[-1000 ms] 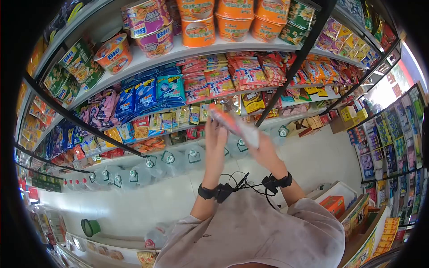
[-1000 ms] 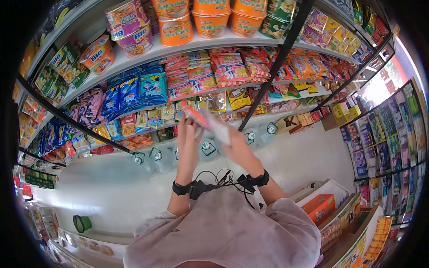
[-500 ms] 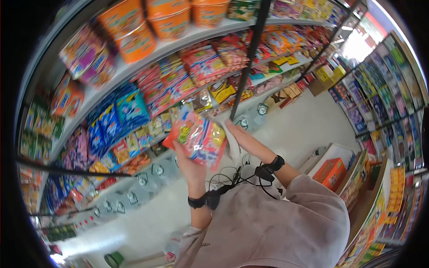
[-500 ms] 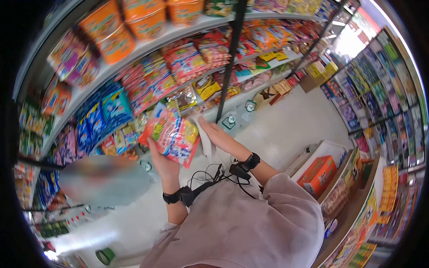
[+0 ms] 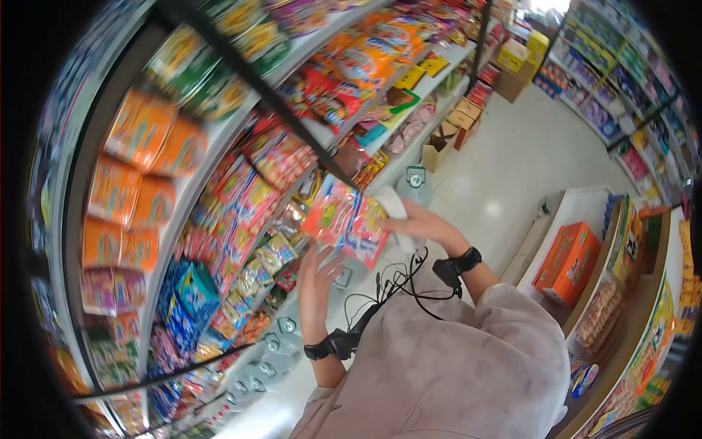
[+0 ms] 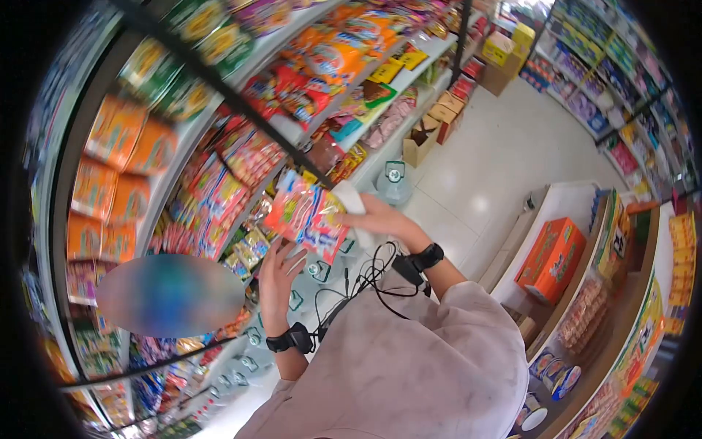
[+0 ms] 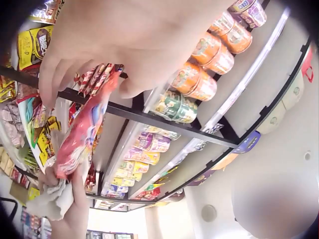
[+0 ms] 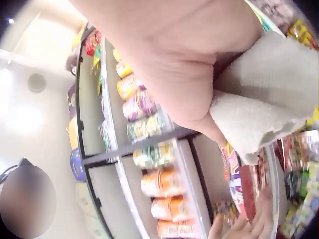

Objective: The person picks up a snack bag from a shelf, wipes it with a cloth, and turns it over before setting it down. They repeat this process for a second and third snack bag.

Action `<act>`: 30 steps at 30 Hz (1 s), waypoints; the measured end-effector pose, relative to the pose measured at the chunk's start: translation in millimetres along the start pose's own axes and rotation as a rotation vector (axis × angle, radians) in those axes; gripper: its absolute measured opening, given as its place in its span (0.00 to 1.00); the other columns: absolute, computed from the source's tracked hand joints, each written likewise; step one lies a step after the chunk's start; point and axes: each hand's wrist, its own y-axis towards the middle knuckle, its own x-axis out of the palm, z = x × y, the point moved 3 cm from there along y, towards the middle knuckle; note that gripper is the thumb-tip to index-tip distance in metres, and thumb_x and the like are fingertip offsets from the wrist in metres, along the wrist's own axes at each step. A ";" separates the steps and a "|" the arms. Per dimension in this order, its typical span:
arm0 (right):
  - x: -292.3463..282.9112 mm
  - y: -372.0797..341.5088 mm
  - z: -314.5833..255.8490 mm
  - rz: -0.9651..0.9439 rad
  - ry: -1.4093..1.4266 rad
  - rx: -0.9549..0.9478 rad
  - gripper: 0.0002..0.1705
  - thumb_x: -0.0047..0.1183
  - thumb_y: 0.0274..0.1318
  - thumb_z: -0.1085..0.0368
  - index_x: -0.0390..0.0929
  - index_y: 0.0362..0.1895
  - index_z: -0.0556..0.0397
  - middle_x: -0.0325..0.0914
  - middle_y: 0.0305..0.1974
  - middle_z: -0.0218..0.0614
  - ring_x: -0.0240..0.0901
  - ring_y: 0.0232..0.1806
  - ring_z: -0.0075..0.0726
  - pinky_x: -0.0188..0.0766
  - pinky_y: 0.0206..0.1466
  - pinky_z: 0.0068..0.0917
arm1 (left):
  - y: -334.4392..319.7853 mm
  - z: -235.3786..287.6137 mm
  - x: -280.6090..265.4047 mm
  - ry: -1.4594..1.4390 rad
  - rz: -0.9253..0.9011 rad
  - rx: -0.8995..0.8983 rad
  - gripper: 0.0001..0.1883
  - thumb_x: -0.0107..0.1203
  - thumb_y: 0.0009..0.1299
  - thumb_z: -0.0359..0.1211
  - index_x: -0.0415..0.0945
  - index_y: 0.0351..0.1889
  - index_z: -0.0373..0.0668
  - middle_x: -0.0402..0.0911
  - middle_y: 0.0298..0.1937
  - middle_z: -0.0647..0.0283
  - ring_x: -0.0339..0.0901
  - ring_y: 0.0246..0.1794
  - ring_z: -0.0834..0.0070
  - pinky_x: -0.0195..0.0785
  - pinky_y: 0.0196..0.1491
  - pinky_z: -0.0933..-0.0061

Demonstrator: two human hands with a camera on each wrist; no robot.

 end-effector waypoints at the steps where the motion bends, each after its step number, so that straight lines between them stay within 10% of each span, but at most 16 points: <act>1: -34.5 3.0 8.6 0.094 -0.007 -0.021 0.24 0.61 0.60 0.53 0.77 0.53 0.57 0.81 0.40 0.29 0.75 0.38 0.23 0.73 0.41 0.26 | 9.0 4.0 12.8 0.060 0.007 -0.004 0.27 0.43 0.80 0.45 0.61 0.68 0.35 0.70 0.66 0.49 0.73 0.63 0.56 0.66 0.65 0.54; 5: -153.7 34.2 89.5 0.569 0.136 -0.003 0.19 0.61 0.61 0.58 0.78 0.50 0.57 0.81 0.38 0.29 0.76 0.36 0.24 0.73 0.37 0.26 | 39.5 9.7 30.0 0.144 0.037 -0.013 0.28 0.42 0.80 0.42 0.59 0.70 0.32 0.69 0.66 0.44 0.71 0.64 0.51 0.66 0.66 0.55; 12: -258.7 137.2 197.4 0.821 0.353 -0.053 0.18 0.59 0.62 0.60 0.77 0.51 0.56 0.82 0.43 0.32 0.79 0.40 0.29 0.75 0.42 0.31 | 34.2 0.6 25.2 0.190 0.263 -0.045 0.25 0.44 0.80 0.39 0.62 0.69 0.33 0.72 0.63 0.45 0.75 0.61 0.54 0.68 0.63 0.57; 18: -316.4 282.4 171.5 0.690 0.461 -0.182 0.29 0.63 0.59 0.51 0.72 0.57 0.53 0.81 0.45 0.35 0.80 0.40 0.34 0.79 0.43 0.35 | -2.1 -12.6 8.7 0.151 0.478 -0.059 0.25 0.46 0.79 0.41 0.63 0.68 0.34 0.73 0.63 0.46 0.76 0.60 0.55 0.69 0.62 0.60; 20: -331.5 319.3 179.9 0.850 0.411 0.087 0.31 0.60 0.57 0.43 0.76 0.49 0.60 0.81 0.36 0.39 0.78 0.30 0.33 0.75 0.32 0.31 | -11.4 -12.9 12.1 0.172 0.507 -0.064 0.27 0.46 0.79 0.42 0.62 0.69 0.34 0.73 0.63 0.46 0.76 0.60 0.55 0.69 0.61 0.59; 27: -264.5 289.0 222.5 0.764 0.270 -0.055 0.21 0.54 0.62 0.53 0.75 0.50 0.56 0.79 0.36 0.33 0.75 0.30 0.31 0.73 0.31 0.33 | -26.5 -8.1 -3.0 0.141 0.655 -0.009 0.25 0.45 0.79 0.41 0.64 0.67 0.34 0.75 0.62 0.47 0.77 0.59 0.56 0.69 0.60 0.63; 30: -233.9 223.9 239.9 0.504 0.459 0.352 0.23 0.49 0.66 0.48 0.74 0.54 0.52 0.77 0.45 0.33 0.75 0.42 0.30 0.75 0.46 0.34 | -36.8 -1.8 -34.5 0.116 0.709 0.034 0.24 0.45 0.78 0.40 0.66 0.66 0.35 0.76 0.61 0.48 0.78 0.58 0.58 0.70 0.59 0.64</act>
